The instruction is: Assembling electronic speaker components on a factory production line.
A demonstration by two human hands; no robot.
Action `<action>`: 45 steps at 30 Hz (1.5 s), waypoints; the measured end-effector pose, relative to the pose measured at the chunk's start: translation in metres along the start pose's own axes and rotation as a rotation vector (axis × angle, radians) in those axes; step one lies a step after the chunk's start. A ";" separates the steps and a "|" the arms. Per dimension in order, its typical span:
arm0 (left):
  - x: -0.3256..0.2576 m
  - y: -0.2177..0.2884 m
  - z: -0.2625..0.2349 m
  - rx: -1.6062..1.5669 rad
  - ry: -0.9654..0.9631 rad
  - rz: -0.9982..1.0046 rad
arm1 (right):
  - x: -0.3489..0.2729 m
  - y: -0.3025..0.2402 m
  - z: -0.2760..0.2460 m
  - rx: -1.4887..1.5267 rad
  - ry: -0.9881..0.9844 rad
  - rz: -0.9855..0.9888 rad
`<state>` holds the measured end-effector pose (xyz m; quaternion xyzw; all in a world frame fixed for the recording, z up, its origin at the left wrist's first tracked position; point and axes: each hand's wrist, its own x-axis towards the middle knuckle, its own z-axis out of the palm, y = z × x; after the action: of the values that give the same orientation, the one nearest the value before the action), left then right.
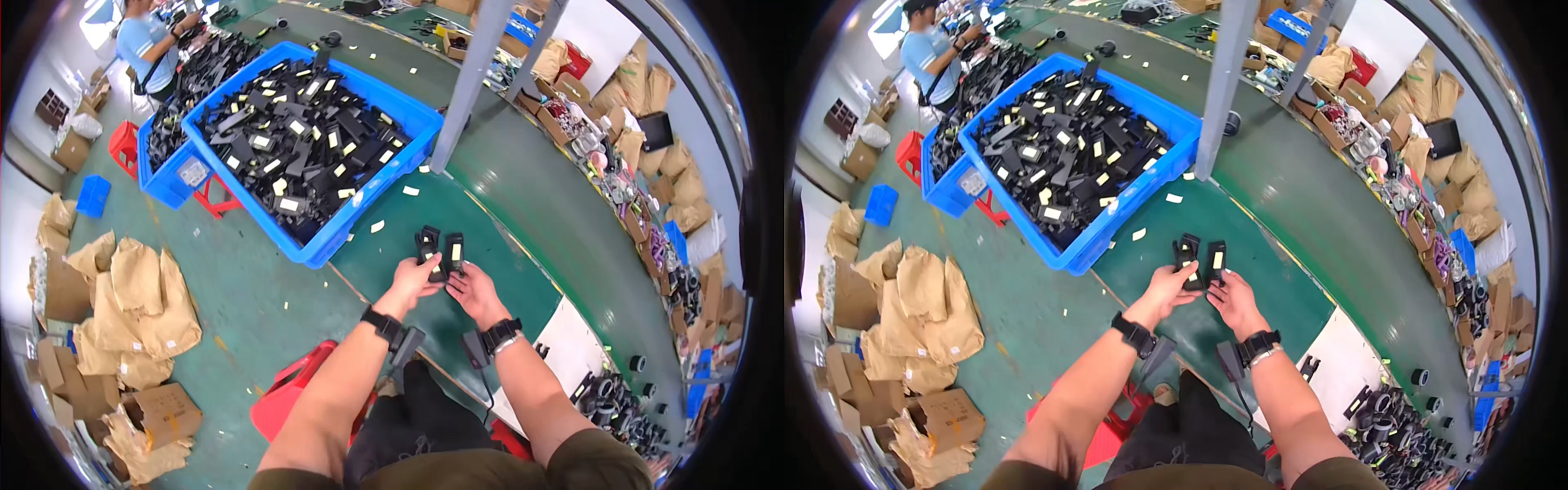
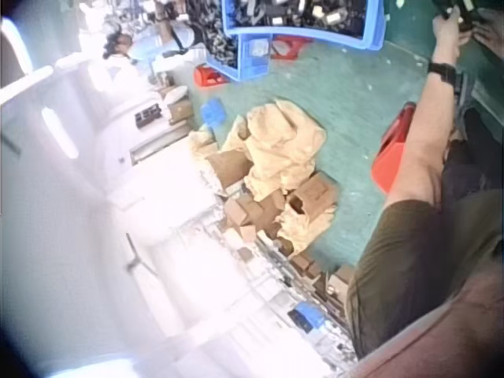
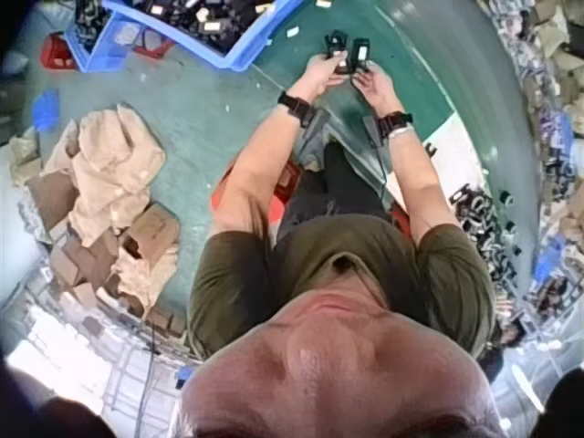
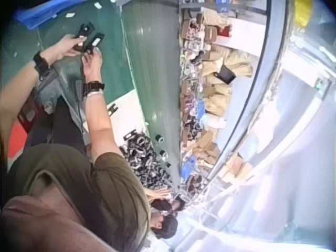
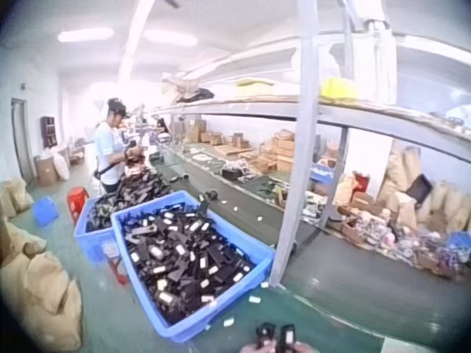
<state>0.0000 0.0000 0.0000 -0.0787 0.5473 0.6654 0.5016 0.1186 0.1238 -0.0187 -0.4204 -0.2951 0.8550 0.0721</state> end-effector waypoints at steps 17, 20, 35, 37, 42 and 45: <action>-0.033 0.368 -0.208 0.344 0.523 0.542 | 0.035 -0.109 0.290 -0.345 -0.192 -0.241; 0.060 0.422 -0.252 1.050 0.586 0.610 | 0.127 -0.120 0.328 -0.525 0.140 -0.270; 0.179 0.442 -0.201 1.731 0.284 0.512 | 0.273 -0.121 0.356 -0.891 0.279 -0.349; 0.175 0.436 -0.197 1.608 0.211 0.539 | 0.256 -0.122 0.371 -0.693 0.122 -0.272; 0.165 0.407 -0.176 1.608 0.228 0.636 | 0.238 -0.112 0.376 -0.673 -0.079 -0.099; 0.166 0.385 -0.157 1.502 0.266 0.753 | 0.225 -0.108 0.371 -0.589 -0.160 -0.191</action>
<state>-0.4402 0.0094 0.0806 0.3850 0.8876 0.2332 0.0973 -0.3205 0.1309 0.0648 -0.3248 -0.5729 0.7525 0.0038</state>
